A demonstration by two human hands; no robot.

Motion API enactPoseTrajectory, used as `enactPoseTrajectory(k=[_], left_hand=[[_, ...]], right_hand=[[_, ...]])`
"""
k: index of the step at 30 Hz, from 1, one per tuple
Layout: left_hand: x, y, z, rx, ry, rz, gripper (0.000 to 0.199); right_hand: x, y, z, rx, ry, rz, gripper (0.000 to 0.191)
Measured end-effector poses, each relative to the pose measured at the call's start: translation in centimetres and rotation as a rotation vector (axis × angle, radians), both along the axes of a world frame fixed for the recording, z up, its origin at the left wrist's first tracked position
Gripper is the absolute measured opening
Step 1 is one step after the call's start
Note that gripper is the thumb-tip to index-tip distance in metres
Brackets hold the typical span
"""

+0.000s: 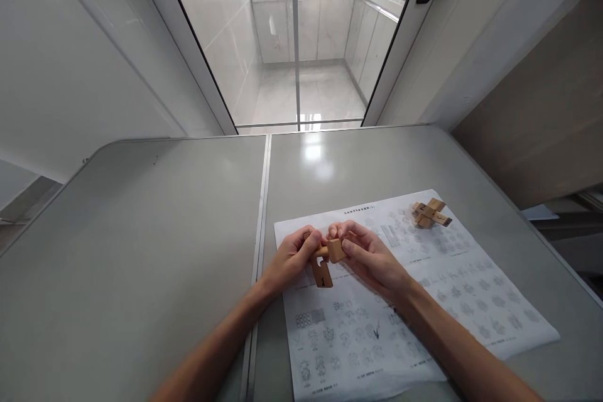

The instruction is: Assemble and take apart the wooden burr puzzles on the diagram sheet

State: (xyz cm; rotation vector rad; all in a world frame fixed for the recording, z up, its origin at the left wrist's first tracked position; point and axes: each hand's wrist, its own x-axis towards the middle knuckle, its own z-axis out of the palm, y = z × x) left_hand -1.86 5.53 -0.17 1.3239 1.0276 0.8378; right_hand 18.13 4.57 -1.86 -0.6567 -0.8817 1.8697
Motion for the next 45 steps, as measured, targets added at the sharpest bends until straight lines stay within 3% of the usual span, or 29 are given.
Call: enactPoseTrajectory(k=[17,22,28,36,45], left_hand=[[-0.1,0.0,0.0,-0.046,0.040,-0.085,0.062],[-0.2,-0.1,0.1,-0.122,-0.039,-0.044,0.063],[-0.7,0.0,-0.9,-0.174,-0.162,0.018,0.060],[-0.7,0.1,-1.0,-0.153,-0.206,-0.008,0.053],[-0.9,0.4,-0.9,-0.269,-0.489,-0.087,0.045]], right_hand=[[0.0,-0.3,-0.7,0.092,-0.005,0.029,0.009],[-0.4,-0.4,-0.4,0.053,-0.031,0.008,0.023],[-0.8,-0.4,-0.2,-0.006,-0.062,-0.027,0.029],[-0.7,-0.3,-0.2,-0.042,-0.088,0.140,0.034],[-0.7,-0.8,-0.2,0.051,-0.182,0.273,0.034]])
